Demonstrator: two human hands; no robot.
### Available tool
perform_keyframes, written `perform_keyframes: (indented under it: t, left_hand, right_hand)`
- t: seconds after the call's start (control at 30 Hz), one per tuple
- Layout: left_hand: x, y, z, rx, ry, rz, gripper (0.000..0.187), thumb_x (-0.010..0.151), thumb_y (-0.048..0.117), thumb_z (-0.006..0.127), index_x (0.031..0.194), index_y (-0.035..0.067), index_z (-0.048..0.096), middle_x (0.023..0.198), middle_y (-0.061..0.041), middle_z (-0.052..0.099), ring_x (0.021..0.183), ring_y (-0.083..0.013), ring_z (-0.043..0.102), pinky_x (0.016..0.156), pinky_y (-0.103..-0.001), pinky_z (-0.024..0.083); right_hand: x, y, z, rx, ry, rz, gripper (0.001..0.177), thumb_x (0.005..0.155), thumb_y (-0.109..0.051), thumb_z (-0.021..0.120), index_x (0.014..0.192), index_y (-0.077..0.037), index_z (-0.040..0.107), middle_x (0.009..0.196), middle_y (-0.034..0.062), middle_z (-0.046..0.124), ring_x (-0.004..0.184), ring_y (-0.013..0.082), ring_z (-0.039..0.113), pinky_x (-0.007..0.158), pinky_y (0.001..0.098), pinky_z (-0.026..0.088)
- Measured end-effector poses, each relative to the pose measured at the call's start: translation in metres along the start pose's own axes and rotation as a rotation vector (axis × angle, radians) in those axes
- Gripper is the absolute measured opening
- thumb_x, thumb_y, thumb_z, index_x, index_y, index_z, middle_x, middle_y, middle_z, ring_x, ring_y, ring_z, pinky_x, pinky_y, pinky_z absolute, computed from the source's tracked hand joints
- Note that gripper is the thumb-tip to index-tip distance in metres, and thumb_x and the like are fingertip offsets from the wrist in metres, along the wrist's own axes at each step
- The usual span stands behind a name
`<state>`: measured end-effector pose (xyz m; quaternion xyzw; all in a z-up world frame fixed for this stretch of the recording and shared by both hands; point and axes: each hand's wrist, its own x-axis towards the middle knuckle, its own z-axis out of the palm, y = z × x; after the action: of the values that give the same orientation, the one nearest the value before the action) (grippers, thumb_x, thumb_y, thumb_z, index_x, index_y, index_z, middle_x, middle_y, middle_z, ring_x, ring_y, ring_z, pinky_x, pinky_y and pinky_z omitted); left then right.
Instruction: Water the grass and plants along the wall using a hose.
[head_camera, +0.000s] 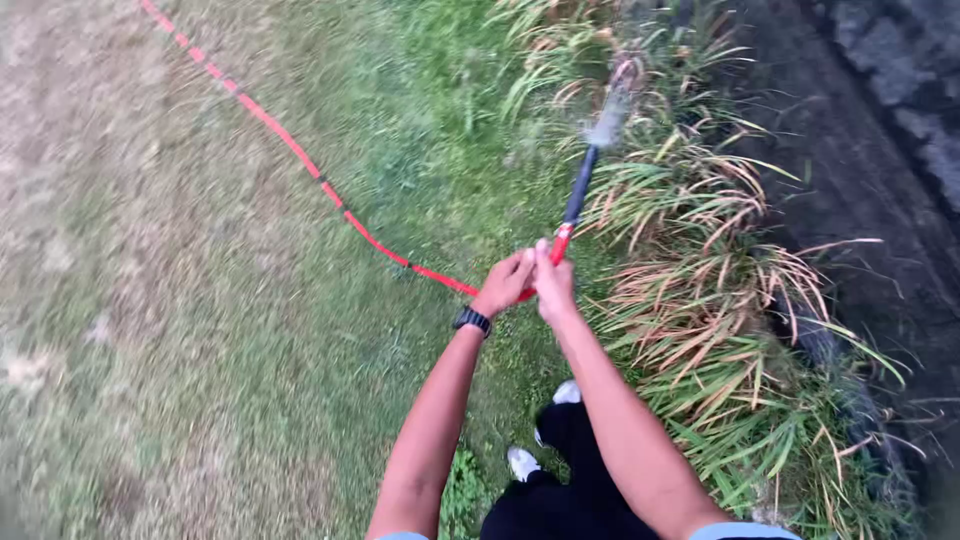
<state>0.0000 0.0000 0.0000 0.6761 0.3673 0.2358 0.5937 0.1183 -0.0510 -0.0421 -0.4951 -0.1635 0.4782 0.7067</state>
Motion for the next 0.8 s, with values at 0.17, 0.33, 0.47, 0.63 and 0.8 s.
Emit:
perform_keyframes:
  t: [0.17, 0.33, 0.47, 0.63, 0.8]
  left_hand:
    - [0.046, 0.015, 0.032, 0.346, -0.118, 0.311, 0.045, 0.107, 0.042, 0.057, 0.114, -0.001, 0.068, 0.101, -0.021, 0.071, 0.096, -0.0351, 0.068, 0.084, -0.045, 0.054]
    - [0.107, 0.088, 0.061, 0.529, -0.151, 0.451, 0.044, 0.098, 0.046, 0.061, 0.102, 0.004, 0.071, 0.091, -0.02, 0.072, 0.084, -0.0371, 0.069, 0.074, -0.048, 0.054]
    - [0.142, 0.089, 0.087, 0.629, -0.16, 0.385, 0.041, 0.099, 0.046, 0.06, 0.092, 0.008, 0.074, 0.075, -0.018, 0.07, 0.07, -0.0392, 0.068, 0.065, -0.051, 0.052]
    - [0.182, 0.084, 0.074, 0.595, -0.127, 0.446, 0.042, 0.098, 0.047, 0.062, 0.086, 0.009, 0.075, 0.066, -0.018, 0.066, 0.061, -0.0387, 0.067, 0.059, -0.049, 0.053]
    - [0.272, 0.075, 0.001, 0.551, -0.203, 0.45, 0.043, 0.096, 0.046, 0.065, 0.081, 0.007, 0.075, 0.064, -0.018, 0.065, 0.059, -0.0388, 0.065, 0.056, -0.048, 0.051]
  right_hand:
    - [0.048, -0.152, -0.033, 0.201, 0.14, -0.103, 0.04, 0.104, -0.047, 0.066, 0.084, -0.016, 0.048, 0.062, -0.0061, 0.039, 0.048, 0.0088, 0.038, 0.047, 0.0304, 0.037]
    - [0.096, -0.221, -0.053, 0.334, 0.314, -0.125, 0.037, 0.103, -0.052, 0.05, 0.093, -0.017, 0.053, 0.06, -0.0053, 0.038, 0.042, 0.0088, 0.036, 0.04, 0.0301, 0.036]
    - [0.146, -0.233, -0.073, 0.239, 0.341, -0.147, 0.034, 0.105, -0.043, 0.043, 0.11, -0.013, 0.059, 0.065, -0.0048, 0.044, 0.042, 0.0066, 0.037, 0.036, 0.0263, 0.032]
    - [0.198, -0.234, -0.057, 0.041, 0.353, -0.136, 0.032, 0.107, -0.037, 0.047, 0.116, -0.01, 0.063, 0.065, -0.0044, 0.047, 0.041, 0.0049, 0.035, 0.033, 0.0243, 0.028]
    - [0.284, -0.209, -0.013, 0.045, 0.553, -0.222, 0.03, 0.106, -0.035, 0.05, 0.117, -0.011, 0.065, 0.063, -0.004, 0.047, 0.039, 0.0055, 0.039, 0.033, 0.0253, 0.032]
